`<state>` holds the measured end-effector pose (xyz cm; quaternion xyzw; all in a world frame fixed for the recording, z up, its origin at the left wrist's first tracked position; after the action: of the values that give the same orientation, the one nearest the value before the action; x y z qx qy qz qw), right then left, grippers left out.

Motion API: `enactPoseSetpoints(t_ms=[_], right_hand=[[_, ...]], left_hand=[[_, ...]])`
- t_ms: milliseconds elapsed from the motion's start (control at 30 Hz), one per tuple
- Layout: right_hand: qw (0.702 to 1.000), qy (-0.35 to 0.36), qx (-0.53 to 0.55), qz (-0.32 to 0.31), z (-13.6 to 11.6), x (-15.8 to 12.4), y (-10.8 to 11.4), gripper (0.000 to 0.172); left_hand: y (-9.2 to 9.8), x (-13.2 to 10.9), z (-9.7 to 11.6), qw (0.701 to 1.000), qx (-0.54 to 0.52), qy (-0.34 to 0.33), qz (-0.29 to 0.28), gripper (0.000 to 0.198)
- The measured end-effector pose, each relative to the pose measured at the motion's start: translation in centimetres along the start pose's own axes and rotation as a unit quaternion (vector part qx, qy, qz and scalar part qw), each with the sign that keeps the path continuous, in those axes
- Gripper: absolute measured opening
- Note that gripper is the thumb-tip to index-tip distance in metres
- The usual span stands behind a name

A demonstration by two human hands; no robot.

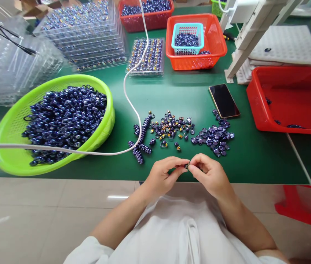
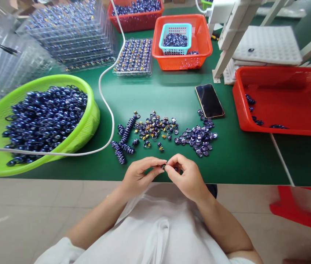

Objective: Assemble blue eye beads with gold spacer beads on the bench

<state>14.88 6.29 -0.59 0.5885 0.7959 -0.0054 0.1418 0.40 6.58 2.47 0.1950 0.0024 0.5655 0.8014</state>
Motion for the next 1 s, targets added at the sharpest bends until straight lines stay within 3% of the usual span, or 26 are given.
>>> enactPoseSetpoints(t_ms=[133, 300, 500, 600, 800, 1000], right_hand=[[1.0, -0.007, 0.007, 0.001, 0.2, 0.0, -0.1, 0.012], [1.0, -0.005, 0.013, -0.004, 0.5, 0.0, -0.3, 0.013], [0.999, -0.03, 0.026, -0.012, 1.0, 0.3, -0.5, 0.018], [1.0, -0.027, -0.001, -0.006, 0.6, 0.4, -0.4, 0.019], [1.0, 0.002, -0.011, -0.028, -0.2, 0.7, -0.8, 0.016], [0.996, 0.081, -0.008, 0.025, 0.2, -0.2, 0.4, 0.01]], left_hand=[[-0.1, -0.2, -0.3, 1.0, -0.021, 0.018, -0.001, 0.021], [-0.3, -0.8, -2.3, 0.988, -0.079, 0.127, 0.025, 0.02], [-0.2, -1.0, -1.6, 0.992, -0.075, 0.094, 0.046, 0.019], [-0.3, -1.2, -1.6, 0.987, -0.096, 0.118, 0.047, 0.022], [-0.5, -1.7, -3.4, 0.929, -0.234, 0.276, 0.082, 0.019], [-0.2, -1.6, -3.7, 0.905, -0.261, 0.317, 0.111, 0.016]])
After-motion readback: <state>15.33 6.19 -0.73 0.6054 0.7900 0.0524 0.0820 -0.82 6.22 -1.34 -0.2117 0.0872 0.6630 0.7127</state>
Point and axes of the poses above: each hand's wrist, its own x-axis towards the middle knuckle, its own y-axis out of the back of the hand, z = x × y, the point moved 8 cm from there along x, towards the middle knuckle, and after that the axes turned 3 degrees about -z, right-handed, at the moved point
